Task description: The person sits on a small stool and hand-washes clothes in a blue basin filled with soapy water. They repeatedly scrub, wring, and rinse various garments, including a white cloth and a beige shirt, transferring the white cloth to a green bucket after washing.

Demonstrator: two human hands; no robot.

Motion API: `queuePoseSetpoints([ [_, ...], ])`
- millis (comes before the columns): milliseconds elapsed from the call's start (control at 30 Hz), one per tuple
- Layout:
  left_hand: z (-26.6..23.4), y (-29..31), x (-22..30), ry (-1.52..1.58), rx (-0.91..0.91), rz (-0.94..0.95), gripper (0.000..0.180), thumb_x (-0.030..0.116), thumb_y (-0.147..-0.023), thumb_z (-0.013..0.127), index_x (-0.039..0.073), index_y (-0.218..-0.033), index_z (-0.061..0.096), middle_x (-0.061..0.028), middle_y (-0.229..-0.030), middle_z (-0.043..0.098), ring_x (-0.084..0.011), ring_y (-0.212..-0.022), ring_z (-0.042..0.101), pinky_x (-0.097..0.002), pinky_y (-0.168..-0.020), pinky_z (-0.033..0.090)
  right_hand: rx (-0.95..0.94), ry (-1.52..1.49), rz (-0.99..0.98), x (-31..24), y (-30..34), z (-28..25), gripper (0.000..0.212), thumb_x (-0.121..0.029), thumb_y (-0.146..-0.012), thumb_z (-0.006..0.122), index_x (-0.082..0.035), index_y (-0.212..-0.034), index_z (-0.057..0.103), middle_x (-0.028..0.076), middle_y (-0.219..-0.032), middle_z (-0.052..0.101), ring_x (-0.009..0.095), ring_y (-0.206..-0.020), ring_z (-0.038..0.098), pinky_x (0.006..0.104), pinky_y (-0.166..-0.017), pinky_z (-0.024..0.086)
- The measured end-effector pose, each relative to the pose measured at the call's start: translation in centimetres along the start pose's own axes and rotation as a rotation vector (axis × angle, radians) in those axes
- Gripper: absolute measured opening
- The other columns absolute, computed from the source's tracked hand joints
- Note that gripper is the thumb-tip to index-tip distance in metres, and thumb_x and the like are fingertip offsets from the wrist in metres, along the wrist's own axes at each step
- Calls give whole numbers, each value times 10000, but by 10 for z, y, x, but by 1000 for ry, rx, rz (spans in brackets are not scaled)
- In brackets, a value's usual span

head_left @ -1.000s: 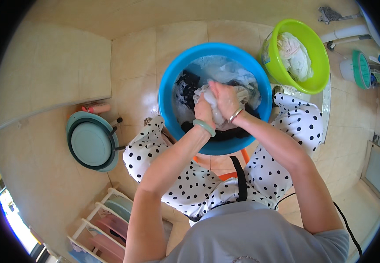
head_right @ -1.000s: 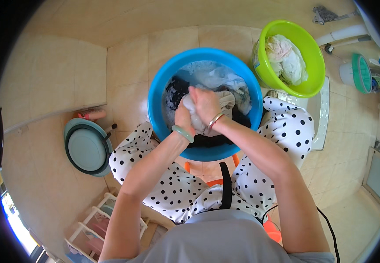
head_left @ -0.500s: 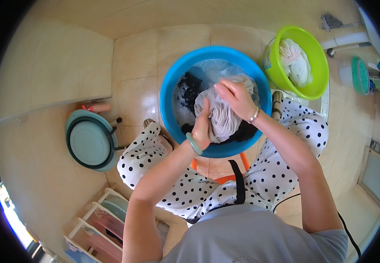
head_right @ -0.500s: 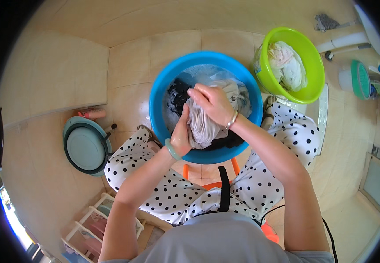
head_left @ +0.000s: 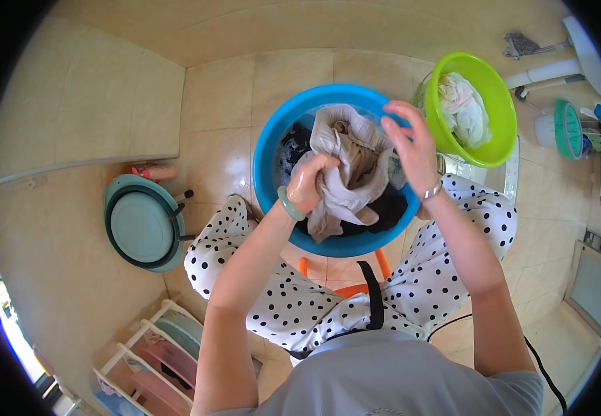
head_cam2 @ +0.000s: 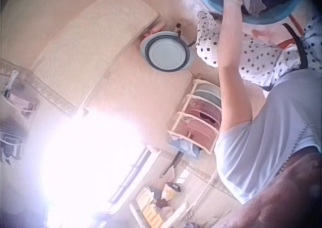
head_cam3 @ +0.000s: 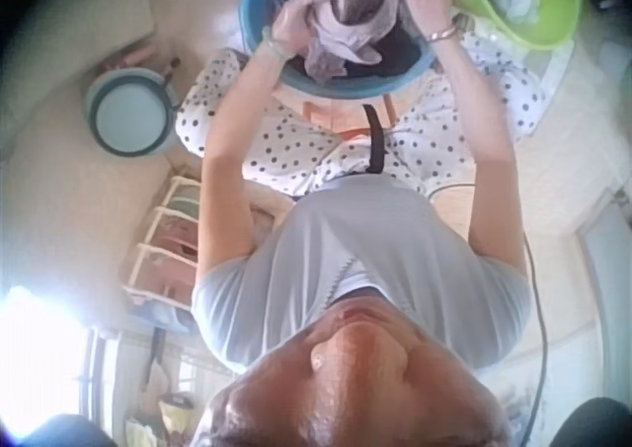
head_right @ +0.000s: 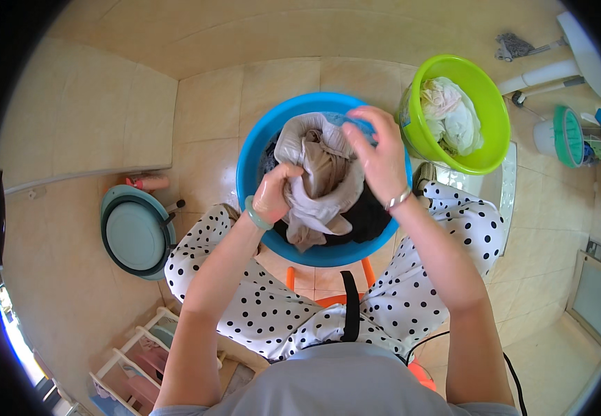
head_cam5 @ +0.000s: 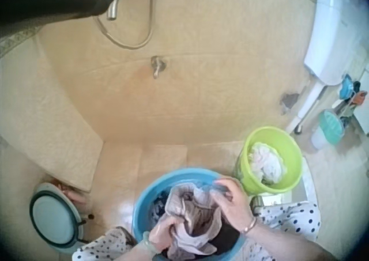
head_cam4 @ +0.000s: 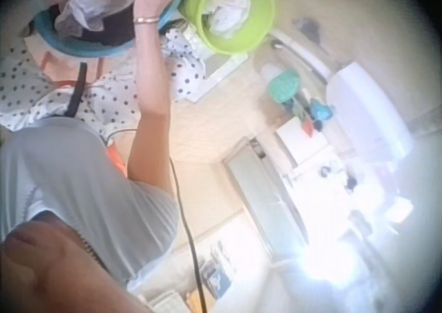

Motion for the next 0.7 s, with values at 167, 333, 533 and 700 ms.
queuePoseSetpoints([
  [167,51,26,9,-553,-265,120,453,255,-865,523,12,-1243,476,-78,-1161,563,-206,-1070,535,-350,-905,428,-313,-449,786,110,22,44,697,-517,-803,622,-119,-1341,429,109,-1270,494,210,-1107,496,284,-849,430],
  [333,48,23,4,194,-358,-39,839,695,-859,230,77,-1426,229,-108,-1436,333,-289,-1306,348,-444,-1079,275,-653,-161,586,63,24,53,546,-374,-836,626,-82,-1279,496,64,-1124,603,143,-947,580,229,-723,468],
  [533,-37,-4,-40,253,91,-19,530,454,-931,384,98,-1324,400,-86,-1318,477,-252,-1210,456,-413,-1037,344,-602,-203,32,7,37,65,180,19,-789,494,3,-817,671,103,-909,680,149,-876,633,254,-799,473],
  [700,-25,6,2,-402,139,221,284,155,-826,485,19,-1062,566,-63,-1041,617,-161,-973,550,-307,-876,407,-714,-4,334,54,57,59,170,-18,-771,491,-24,-866,631,108,-853,680,236,-810,657,316,-726,501],
])
Point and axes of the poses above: each hand's wrist, its own y-axis away from the middle knuckle, its own z-axis out of the palm, x = y × z, the point moved 9 cm from there along -y, towards the middle knuckle
